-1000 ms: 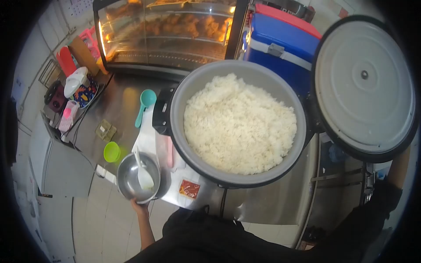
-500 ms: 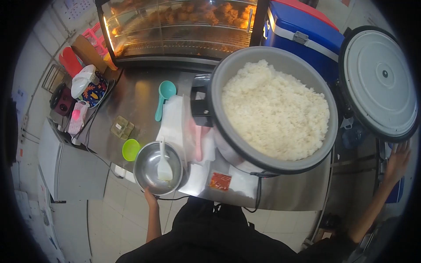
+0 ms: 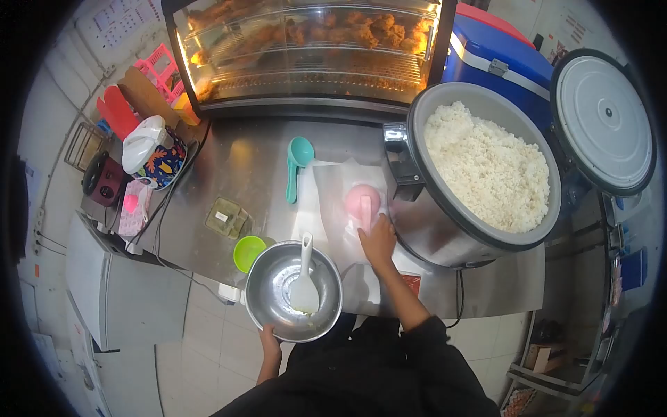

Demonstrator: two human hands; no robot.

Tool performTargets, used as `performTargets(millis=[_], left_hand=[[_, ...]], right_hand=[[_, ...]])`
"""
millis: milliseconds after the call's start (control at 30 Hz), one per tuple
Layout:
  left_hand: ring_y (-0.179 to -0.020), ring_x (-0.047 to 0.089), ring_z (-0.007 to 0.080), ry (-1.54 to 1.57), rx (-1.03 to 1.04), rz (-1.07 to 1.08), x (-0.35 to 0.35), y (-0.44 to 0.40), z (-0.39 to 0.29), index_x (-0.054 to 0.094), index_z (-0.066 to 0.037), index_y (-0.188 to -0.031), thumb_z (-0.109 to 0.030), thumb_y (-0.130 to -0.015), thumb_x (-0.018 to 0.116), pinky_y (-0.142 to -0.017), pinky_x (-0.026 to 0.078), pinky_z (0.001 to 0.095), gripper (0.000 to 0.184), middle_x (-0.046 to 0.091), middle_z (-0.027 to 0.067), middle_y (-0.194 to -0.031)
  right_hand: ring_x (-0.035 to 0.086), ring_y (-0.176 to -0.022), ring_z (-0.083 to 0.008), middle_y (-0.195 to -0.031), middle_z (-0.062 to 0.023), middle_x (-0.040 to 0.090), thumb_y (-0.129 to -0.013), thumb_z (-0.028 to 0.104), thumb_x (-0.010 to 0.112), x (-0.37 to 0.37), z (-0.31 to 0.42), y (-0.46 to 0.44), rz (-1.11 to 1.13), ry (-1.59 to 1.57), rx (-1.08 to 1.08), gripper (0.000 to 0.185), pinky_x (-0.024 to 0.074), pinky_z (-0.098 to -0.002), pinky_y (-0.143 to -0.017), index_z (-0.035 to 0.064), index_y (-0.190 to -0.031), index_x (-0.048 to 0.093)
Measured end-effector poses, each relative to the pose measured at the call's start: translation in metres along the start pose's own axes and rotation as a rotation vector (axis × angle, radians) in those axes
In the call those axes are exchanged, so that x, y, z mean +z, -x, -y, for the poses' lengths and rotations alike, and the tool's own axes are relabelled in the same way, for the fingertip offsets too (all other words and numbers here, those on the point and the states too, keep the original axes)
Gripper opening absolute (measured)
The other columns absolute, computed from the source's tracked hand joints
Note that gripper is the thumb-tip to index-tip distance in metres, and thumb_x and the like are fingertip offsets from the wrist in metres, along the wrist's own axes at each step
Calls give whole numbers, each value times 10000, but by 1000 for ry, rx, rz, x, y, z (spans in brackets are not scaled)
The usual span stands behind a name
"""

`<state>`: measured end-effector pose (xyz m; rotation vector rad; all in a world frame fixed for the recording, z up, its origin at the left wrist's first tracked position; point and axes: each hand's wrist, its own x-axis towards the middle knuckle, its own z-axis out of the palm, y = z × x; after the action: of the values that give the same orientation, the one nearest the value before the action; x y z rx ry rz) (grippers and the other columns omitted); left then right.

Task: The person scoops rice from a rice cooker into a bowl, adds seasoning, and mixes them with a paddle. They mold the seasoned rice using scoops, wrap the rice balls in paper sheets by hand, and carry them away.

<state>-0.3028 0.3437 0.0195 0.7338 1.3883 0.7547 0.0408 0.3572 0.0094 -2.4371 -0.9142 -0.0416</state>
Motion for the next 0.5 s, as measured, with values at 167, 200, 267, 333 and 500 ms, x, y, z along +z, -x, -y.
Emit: performTargets(millis=[167, 200, 267, 333, 500], left_hand=[[-793, 518, 181, -141, 59, 84, 15, 15, -38, 375, -1, -1167, -189, -750, 442, -583, 459, 279, 462, 480, 117, -990], [-811, 525, 192, -144, -4, 134, 28, 15, -49, 375, 4, -1169, -180, -755, 435, -616, 477, 294, 457, 475, 125, -1018], [-815, 527, 189, -59, 25, 178, 44, 6, -41, 369, -2, -1175, -179, -760, 430, -624, 480, 294, 455, 474, 121, -1023], [-850, 535, 197, 28, -3, 183, 62, -8, -33, 349, -24, -1195, -181, -777, 417, -658, 496, 323, 452, 472, 120, -1031], [-879, 572, 261, -91, 61, 233, 121, -39, -22, 344, 5, -1189, -191, -768, 435, -693, 528, 389, 473, 494, 166, -1046]], right_hand=[[509, -877, -457, -916, -277, 532, -808, 68, 500, 4, 16, -12, 94, -288, 98, 282, 395, -502, -730, -9, -1039, 357], [519, -877, -443, -936, -280, 524, -812, 61, 493, -23, 29, -10, 96, -363, 0, 282, 403, -492, -723, -6, -1055, 367], [533, -865, -429, -938, -285, 518, -818, 56, 485, -87, 49, -6, 134, -506, -143, 278, 409, -483, -704, 3, -1070, 378], [540, -837, -431, -905, -275, 532, -827, 80, 492, -165, 74, -4, 208, -608, -197, 280, 411, -482, -686, 12, -1077, 387], [556, -771, -419, -881, -236, 563, -859, 210, 497, -321, 69, -29, -183, -406, -389, 297, 416, -465, -642, 32, -1088, 434]])
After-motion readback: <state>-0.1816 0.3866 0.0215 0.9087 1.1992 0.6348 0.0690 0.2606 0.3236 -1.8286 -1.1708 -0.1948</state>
